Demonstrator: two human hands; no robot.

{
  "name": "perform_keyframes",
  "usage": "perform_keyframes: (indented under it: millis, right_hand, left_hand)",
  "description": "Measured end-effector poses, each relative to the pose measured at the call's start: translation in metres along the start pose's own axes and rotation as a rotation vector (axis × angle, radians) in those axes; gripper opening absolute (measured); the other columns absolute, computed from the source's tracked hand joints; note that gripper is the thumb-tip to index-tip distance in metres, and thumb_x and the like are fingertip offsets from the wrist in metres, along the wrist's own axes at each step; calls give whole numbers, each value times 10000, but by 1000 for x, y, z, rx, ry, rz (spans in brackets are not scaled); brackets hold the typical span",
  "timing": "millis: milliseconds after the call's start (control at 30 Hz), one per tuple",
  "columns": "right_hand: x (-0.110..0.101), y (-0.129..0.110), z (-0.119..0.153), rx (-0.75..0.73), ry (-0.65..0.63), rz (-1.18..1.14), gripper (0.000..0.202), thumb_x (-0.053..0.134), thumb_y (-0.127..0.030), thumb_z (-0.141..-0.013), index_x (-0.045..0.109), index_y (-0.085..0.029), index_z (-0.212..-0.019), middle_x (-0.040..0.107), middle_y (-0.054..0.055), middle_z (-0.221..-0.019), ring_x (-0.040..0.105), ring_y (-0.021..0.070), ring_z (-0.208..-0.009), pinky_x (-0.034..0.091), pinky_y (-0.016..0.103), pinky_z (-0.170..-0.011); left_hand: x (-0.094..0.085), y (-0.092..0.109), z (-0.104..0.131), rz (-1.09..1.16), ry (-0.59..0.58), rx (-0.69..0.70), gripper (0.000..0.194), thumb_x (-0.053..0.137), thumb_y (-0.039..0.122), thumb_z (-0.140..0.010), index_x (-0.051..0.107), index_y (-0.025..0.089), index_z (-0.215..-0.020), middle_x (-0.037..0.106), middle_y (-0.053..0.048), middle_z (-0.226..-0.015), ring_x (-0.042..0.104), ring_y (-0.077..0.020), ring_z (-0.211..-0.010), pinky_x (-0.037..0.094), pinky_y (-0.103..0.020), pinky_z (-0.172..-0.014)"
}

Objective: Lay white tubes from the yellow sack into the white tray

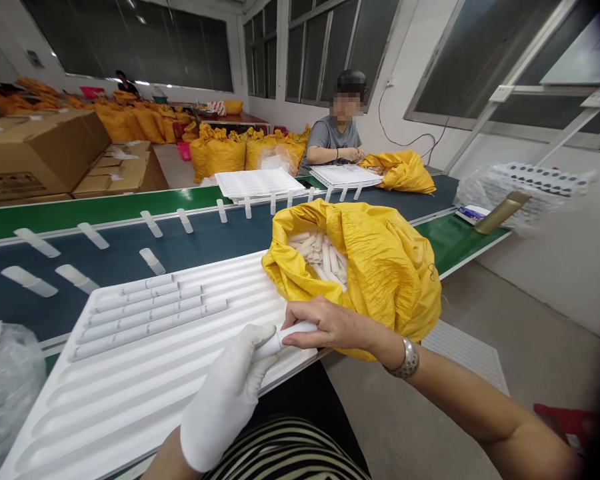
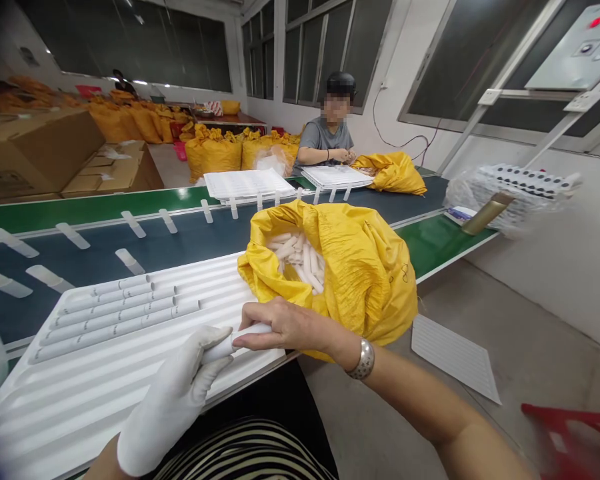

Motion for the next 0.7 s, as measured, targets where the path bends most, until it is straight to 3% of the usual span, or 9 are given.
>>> perform_keyframes:
  millis: [133,267,333,400,467,533,600,700]
  right_hand:
    - [17,3,-5,40,-37,-22,319,615,-493,-984,572,-189,-899,506,-56,-700,508,114,-660,373,221,-625]
    - [17,1,-19,86,-103,49,361,628,-555,-961,583,-199,-923,542,-39,-738,554,145,-723,393,235,-650]
    - [0,1,-25,97,-109,93,430,683,-616,-897,604,-209,-1015,607,-13,-840,593,174,-805,431,250,-699]
    - [-39,5,-27,74,40,67,481,640,-644,-912,599,-222,-1139,652,25,-984,621,202,-914,475,276,-782]
    - [-85,30,-18,113,272,72,423,501,-589,-1005,582,-223,-1201,662,53,-1059,634,214,-978,495,304,-842]
    - [-114,75,0,264,409,223,336,420,-479,-1046,592,-205,-1136,673,67,-1012,649,223,-945,507,329,-840]
    - [-120,126,18,459,390,459,206,487,-353,-1003,601,-184,-1032,677,91,-981,659,243,-917,512,354,-845]
    - [-108,184,34,601,330,643,142,589,-183,-873,619,-147,-1007,669,166,-1076,647,299,-1047,492,394,-939]
  left_hand:
    - [4,1,6,-40,18,-22,211,481,226,-1028,485,281,-1231,704,-7,-1148,700,-140,-1057,549,-253,-906]
    - [6,1,-2,-242,-37,-46,188,453,257,-1015,560,197,-1157,722,-84,-1014,709,-246,-912,559,-383,-792]
    - [-1,-4,-24,-399,-96,-50,168,498,283,-973,631,182,-984,696,-94,-908,668,-289,-848,529,-435,-761]
    - [-29,-19,-59,-476,-72,-98,159,583,300,-918,639,184,-824,666,-85,-904,631,-285,-883,504,-436,-815]
    - [-71,-46,-97,-474,37,-204,144,638,293,-893,637,180,-805,651,-62,-944,615,-243,-922,498,-392,-868]
    - [-107,-83,-130,-468,112,-323,148,627,303,-926,651,159,-902,647,-41,-890,621,-199,-842,524,-362,-811]
    - [-126,-120,-154,-447,128,-407,212,636,337,-948,654,131,-997,660,-39,-921,639,-176,-826,556,-350,-775]
    - [-130,-160,-172,-407,108,-458,323,632,392,-962,648,124,-1141,671,-62,-1092,668,-205,-931,588,-366,-801]
Point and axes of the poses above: each hand's wrist, its own z-axis away from the middle knuckle, its own x-axis out of the palm, y = z × x, the point moved 10 cm from there along -z, towards the middle knuckle
